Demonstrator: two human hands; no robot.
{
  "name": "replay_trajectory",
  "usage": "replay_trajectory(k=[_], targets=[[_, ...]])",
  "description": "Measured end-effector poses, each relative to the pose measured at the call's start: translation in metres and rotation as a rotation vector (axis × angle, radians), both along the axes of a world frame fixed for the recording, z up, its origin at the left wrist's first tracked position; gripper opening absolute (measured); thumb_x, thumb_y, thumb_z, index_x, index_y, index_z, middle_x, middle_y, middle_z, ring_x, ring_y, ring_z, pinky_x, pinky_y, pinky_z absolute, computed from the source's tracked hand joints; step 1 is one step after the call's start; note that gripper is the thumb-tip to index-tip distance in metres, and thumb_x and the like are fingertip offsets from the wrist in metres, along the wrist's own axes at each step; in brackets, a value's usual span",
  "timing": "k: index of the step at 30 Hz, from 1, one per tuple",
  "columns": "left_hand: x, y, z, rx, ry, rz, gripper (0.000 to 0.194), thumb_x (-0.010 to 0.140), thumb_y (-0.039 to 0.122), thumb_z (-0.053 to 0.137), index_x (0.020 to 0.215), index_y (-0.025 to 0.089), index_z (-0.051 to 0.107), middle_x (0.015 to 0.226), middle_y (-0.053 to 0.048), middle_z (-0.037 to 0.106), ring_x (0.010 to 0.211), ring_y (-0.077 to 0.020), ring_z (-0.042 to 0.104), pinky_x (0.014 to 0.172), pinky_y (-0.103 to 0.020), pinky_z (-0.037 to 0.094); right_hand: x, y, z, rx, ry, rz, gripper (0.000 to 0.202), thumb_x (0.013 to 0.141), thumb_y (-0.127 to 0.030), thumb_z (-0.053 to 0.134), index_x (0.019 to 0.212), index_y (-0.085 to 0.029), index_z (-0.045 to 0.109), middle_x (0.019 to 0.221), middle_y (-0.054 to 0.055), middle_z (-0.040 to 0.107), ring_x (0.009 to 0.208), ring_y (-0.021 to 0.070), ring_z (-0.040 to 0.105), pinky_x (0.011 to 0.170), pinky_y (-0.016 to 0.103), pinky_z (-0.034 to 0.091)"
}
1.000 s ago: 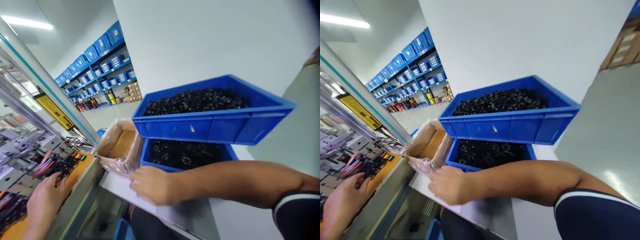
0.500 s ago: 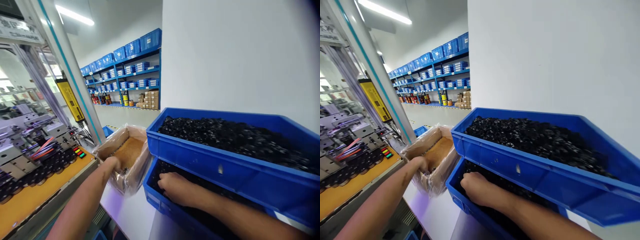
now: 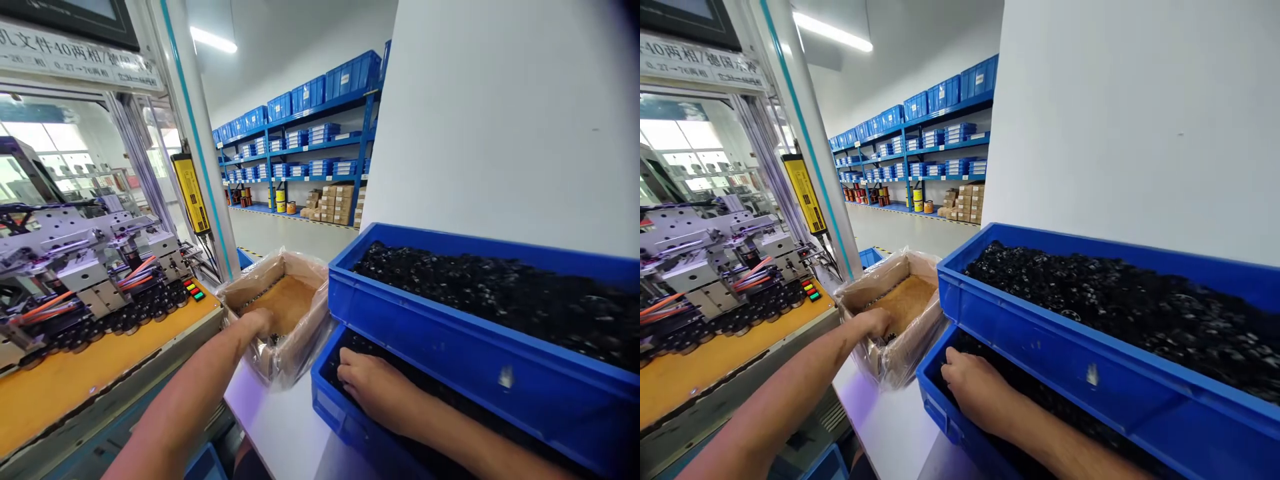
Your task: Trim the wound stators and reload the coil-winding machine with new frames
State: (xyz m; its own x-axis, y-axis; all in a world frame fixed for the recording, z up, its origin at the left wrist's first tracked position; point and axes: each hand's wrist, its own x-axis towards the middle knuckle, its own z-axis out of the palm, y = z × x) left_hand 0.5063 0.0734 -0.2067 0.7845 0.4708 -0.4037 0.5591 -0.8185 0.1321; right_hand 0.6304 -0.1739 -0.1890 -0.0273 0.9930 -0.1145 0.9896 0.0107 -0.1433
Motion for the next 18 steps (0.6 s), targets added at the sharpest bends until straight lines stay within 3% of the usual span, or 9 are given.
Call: replay_trajectory(k=[5,10,14,18], targets=[[-0.004,-0.013,0.013,-0.043,-0.025,0.249,0.032,0.091,0.033,0.061,0.120,0.018,0.060,0.123,-0.009,0.062,0.104,-0.0240,0.064,0.086,-0.043,0.055,0.000,0.003,-0.001,0.097,0.038,-0.008,0.015,0.086,-0.010,0.054,0.089,-0.015,0.068,0.097,0.008,0.067,0.087,0.0203,0.066,0.075,0.028,0.048],[-0.016,-0.030,0.046,-0.077,-0.360,0.419,0.034,0.091,0.033,0.062,0.121,0.017,0.060,0.122,-0.009,0.062,0.104,-0.0244,0.064,0.086,-0.044,0.055,0.001,0.004,-0.008,0.208,0.066,0.017,0.017,0.083,-0.008,0.055,0.083,-0.016,0.069,0.089,0.006,0.068,0.082,0.0192,0.066,0.073,0.027,0.048],[-0.061,-0.064,0.068,-0.171,-0.748,0.433,0.021,0.088,0.029,0.065,0.101,0.013,0.063,0.112,-0.009,0.069,0.102,-0.0228,0.066,0.089,-0.044,0.054,0.005,0.005,-0.014,0.348,0.106,0.019,0.016,0.083,-0.010,0.055,0.078,-0.016,0.069,0.087,0.006,0.067,0.079,0.0172,0.064,0.071,0.026,0.047],[-0.133,-0.122,0.053,-0.346,-1.034,0.435,0.020,0.080,0.033,0.068,0.083,0.016,0.056,0.108,-0.013,0.074,0.097,-0.0221,0.071,0.086,-0.036,0.056,0.009,0.009,-0.018,0.528,0.195,0.010,0.013,0.079,-0.006,0.056,0.079,-0.016,0.065,0.079,0.004,0.063,0.072,0.0158,0.059,0.068,0.026,0.047]])
